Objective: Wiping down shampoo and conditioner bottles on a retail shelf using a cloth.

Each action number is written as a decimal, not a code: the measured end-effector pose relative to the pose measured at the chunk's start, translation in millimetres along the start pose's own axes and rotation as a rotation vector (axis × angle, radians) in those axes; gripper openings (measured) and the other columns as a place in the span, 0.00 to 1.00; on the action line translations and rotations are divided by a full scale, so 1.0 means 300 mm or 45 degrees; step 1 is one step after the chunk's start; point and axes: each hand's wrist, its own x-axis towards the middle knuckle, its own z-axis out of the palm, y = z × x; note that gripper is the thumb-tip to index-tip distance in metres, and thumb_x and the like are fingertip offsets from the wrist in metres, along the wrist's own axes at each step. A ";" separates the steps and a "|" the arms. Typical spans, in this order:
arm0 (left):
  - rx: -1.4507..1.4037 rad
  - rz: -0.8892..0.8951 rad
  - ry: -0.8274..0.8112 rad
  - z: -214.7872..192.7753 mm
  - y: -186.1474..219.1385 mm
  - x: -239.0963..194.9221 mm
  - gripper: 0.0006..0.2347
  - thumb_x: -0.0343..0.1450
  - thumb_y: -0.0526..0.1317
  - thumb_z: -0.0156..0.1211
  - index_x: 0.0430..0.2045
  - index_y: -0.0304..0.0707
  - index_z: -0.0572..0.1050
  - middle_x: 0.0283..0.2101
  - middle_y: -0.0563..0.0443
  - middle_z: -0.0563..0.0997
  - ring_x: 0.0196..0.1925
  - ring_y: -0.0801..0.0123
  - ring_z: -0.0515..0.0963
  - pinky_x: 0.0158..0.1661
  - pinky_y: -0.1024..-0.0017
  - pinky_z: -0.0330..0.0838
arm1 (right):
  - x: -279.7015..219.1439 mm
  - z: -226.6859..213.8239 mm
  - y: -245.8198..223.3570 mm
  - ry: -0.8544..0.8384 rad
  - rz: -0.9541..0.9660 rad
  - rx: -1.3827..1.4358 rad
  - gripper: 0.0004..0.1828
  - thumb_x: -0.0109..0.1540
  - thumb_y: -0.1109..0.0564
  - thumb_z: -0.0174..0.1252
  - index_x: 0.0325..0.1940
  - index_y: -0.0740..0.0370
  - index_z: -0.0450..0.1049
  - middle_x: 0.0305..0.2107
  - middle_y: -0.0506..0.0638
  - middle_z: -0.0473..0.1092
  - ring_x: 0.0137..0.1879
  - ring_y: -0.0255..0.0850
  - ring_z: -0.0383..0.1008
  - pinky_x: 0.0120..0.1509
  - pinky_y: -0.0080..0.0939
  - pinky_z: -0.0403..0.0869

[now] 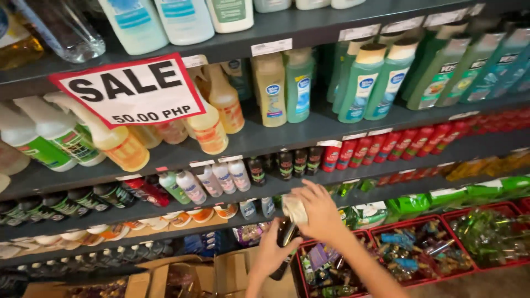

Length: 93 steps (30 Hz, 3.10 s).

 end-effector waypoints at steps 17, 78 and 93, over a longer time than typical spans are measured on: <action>-0.334 -0.189 0.404 0.088 -0.425 0.214 0.23 0.78 0.46 0.55 0.66 0.34 0.63 0.61 0.45 0.73 0.63 0.63 0.69 0.63 0.67 0.60 | -0.327 0.481 0.183 0.059 1.202 1.258 0.23 0.60 0.48 0.65 0.50 0.69 0.81 0.38 0.53 0.81 0.42 0.40 0.81 0.47 0.38 0.78; 0.247 0.032 0.891 0.168 -0.672 0.656 0.18 0.70 0.39 0.68 0.48 0.26 0.72 0.44 0.30 0.79 0.46 0.37 0.78 0.45 0.53 0.72 | -0.118 1.101 0.401 0.257 1.827 1.946 0.23 0.59 0.54 0.59 0.59 0.58 0.74 0.44 0.48 0.78 0.47 0.41 0.80 0.49 0.43 0.75; 0.227 -0.377 0.735 0.240 -0.853 0.748 0.18 0.74 0.41 0.56 0.60 0.42 0.74 0.43 0.31 0.82 0.45 0.42 0.83 0.46 0.58 0.76 | -0.134 1.120 0.456 0.150 1.871 1.894 0.23 0.58 0.50 0.62 0.55 0.59 0.77 0.39 0.49 0.78 0.41 0.42 0.78 0.43 0.43 0.74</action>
